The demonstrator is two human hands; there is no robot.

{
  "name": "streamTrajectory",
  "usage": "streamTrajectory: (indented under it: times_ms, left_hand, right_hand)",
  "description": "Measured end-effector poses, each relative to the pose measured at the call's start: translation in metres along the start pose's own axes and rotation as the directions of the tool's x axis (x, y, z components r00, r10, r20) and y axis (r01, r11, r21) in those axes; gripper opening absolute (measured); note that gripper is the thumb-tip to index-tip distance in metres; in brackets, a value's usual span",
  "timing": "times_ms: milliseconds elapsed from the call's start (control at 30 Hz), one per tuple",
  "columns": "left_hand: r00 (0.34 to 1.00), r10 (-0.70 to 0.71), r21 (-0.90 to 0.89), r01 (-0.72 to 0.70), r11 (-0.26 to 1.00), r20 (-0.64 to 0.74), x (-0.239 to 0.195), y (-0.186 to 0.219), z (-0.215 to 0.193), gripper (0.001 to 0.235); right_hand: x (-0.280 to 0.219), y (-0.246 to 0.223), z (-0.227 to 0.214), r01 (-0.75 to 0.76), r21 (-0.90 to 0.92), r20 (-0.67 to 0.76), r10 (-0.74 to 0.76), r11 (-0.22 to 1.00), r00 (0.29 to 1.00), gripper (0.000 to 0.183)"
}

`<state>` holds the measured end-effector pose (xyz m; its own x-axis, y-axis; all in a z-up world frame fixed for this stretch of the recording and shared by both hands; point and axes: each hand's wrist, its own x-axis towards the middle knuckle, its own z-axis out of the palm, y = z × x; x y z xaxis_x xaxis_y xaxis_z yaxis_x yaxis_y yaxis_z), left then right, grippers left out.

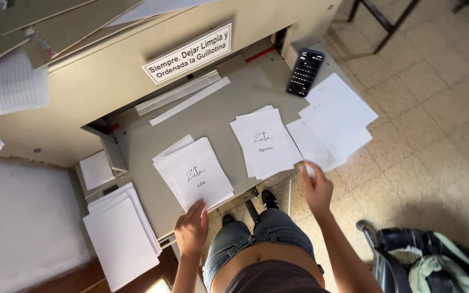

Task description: Sorting and arranging printed sheets of paper into different stacks on a work surface in a print shop.

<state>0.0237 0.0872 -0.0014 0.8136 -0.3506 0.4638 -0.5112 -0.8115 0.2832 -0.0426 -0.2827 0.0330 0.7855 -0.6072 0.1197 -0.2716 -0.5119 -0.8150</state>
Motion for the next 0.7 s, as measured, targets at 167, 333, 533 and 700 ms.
streamTrajectory:
  times_ms: [167,333,533,700]
  left_hand:
    - [0.995,0.099,-0.096,-0.097,0.991,0.008,0.006,-0.022,-0.003,0.014]
    - [0.986,0.167,-0.184,-0.166,0.969,-0.014,0.006,-0.034,-0.004,0.013]
    - [0.978,0.21,-0.219,-0.206,0.954,-0.005,0.0,-0.036,-0.005,0.019]
    - [0.991,0.08,-0.319,-0.11,0.941,-0.108,-0.004,-0.031,-0.003,0.015]
  right_hand:
    - [-0.077,0.029,0.035,-0.181,-0.071,0.054,0.185,0.981,0.981,0.028]
    - [-0.123,0.013,0.069,-0.385,-0.207,0.497,0.436,0.899,0.751,0.057]
    - [-0.141,0.024,0.114,-0.269,-0.321,0.751,0.417,0.908,0.511,0.083]
    - [-0.132,0.037,0.125,-0.103,-0.494,0.753,0.483,0.864,0.446,0.077]
